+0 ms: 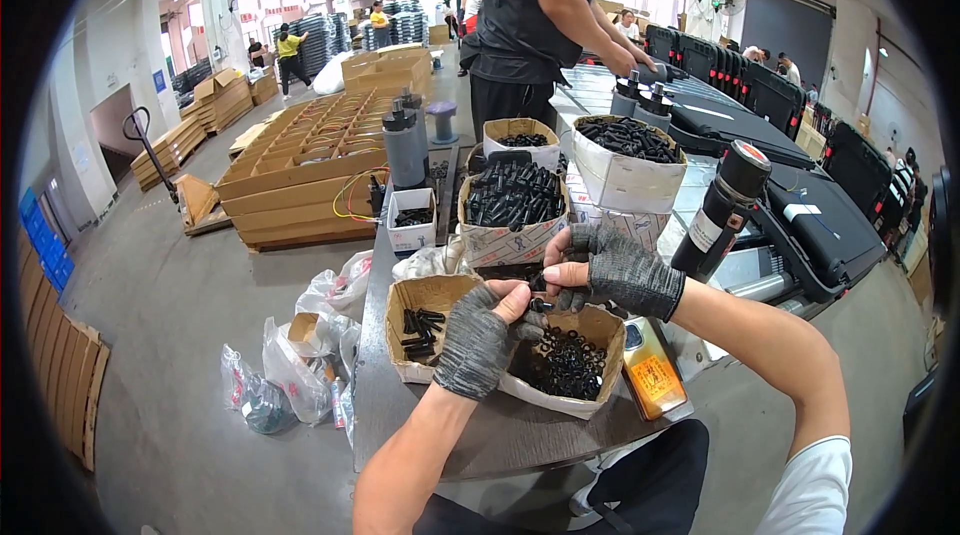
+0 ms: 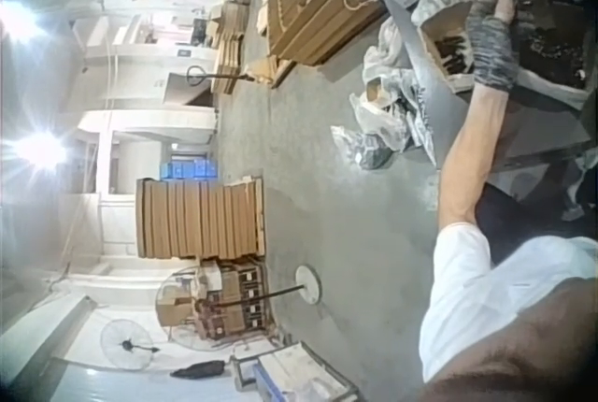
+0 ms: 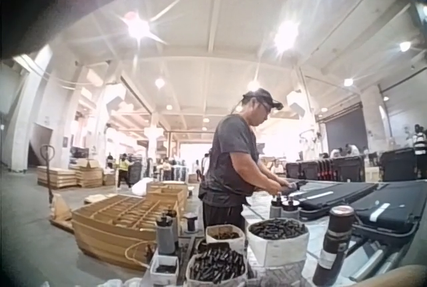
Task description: Sort small metal fasteners into different cardboard boxes at a factory workstation.
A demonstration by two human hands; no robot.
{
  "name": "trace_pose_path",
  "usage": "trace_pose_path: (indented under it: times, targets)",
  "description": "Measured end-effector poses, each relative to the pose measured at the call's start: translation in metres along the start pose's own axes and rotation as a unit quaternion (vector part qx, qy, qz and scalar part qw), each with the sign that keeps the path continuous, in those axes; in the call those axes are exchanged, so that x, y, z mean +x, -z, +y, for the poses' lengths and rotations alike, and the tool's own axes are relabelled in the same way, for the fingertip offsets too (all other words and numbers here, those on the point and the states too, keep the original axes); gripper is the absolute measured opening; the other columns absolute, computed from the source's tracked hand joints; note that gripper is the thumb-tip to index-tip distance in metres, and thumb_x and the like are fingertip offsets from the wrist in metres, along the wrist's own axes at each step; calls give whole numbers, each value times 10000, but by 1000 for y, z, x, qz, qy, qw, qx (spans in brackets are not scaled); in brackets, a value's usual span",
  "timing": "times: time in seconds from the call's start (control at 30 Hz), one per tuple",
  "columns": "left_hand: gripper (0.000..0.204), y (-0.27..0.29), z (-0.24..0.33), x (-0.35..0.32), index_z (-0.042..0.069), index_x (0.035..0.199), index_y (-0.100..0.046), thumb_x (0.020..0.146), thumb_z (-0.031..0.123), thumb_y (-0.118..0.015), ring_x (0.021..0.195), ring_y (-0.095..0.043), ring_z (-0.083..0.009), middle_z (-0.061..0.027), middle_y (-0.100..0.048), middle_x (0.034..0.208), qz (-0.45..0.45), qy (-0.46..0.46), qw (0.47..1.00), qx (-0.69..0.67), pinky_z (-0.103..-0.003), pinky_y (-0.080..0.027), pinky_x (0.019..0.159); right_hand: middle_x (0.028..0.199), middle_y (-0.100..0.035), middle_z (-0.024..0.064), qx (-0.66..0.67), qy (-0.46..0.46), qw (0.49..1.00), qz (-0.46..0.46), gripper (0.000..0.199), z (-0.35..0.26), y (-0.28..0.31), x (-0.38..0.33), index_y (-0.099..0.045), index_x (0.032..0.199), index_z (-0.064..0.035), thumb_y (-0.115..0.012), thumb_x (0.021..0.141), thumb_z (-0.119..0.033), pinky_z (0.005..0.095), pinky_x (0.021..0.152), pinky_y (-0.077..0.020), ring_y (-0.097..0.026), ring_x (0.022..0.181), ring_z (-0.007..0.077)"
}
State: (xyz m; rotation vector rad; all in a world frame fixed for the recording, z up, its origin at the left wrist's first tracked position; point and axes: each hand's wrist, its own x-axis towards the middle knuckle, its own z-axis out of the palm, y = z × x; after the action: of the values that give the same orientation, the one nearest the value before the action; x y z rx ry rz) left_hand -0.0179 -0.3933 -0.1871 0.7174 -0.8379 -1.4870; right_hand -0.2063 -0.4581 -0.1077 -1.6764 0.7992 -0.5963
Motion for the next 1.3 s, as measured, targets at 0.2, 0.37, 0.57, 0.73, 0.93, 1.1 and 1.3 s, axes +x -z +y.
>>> trace_pose_path:
  times: [0.2, 0.37, 0.57, 0.73, 0.93, 1.1, 1.3]
  targets:
    - [275, 2, 0, 0, -12, 1046, -583, 913, 214, -667, 782, -643, -150, -89, -671, 923, 10, -5, 1000, -20, -266, -534, 717, 896, -691, 95, -138, 76, 987, 16, 246, -6, -6, 0, -669, 1071, 4, -660, 888, -160, 258, 688, -545, -656, 773, 124]
    - [251, 0, -1, 0, -28, 1062, -575, 933, 179, -635, 754, -655, -162, -100, -661, 896, 23, -28, 999, -31, -264, -550, 686, 865, -683, 89, -32, 59, 997, 29, 260, -7, -6, -4, -639, 1078, 21, -640, 905, -173, 251, 677, -540, -653, 764, 123]
    - [280, 0, 0, -1, 2, 1037, -588, 918, 245, -661, 804, -643, -141, -67, -666, 931, -5, -11, 1000, -22, -262, -531, 743, 852, -668, 56, -37, 33, 998, 40, 288, -9, -12, -1, -631, 1039, 10, -678, 899, -237, 256, 714, -527, -641, 780, 115]
    - [266, 0, 1, -3, 11, 1037, -592, 922, 242, -656, 806, -639, -137, -67, -665, 929, -2, -17, 1000, -7, -257, -527, 749, 858, -667, 43, -22, 8, 998, 52, 305, -6, -20, -4, -637, 1061, 7, -670, 907, -255, 251, 727, -519, -634, 784, 115]
    - [243, -1, -2, -3, 5, 1039, -597, 933, 220, -640, 795, -637, -137, -75, -661, 917, 10, -26, 999, -44, -255, -535, 732, 883, -696, 53, -106, 57, 986, 119, 311, 6, -33, -8, -686, 1059, 8, -635, 932, -272, 260, 781, -520, -636, 836, 98]
    - [205, 1, -7, 1, 8, 1021, -617, 942, 197, -628, 768, -624, -125, -61, -656, 903, -3, -51, 997, -65, -254, -537, 713, 853, -709, 113, -156, 121, 970, 141, 326, 6, -37, -2, -690, 1054, 6, -617, 919, -281, 291, 770, -509, -662, 826, 151]
    - [188, -1, -6, 0, 21, 1046, -587, 940, 171, -627, 736, -624, -140, -59, -645, 870, 39, -62, 993, -91, -260, -537, 667, 869, -660, 44, -42, -10, 997, 61, 382, -6, -30, -9, -595, 1229, -8, -555, 969, -284, 229, 763, -482, -598, 831, 77]
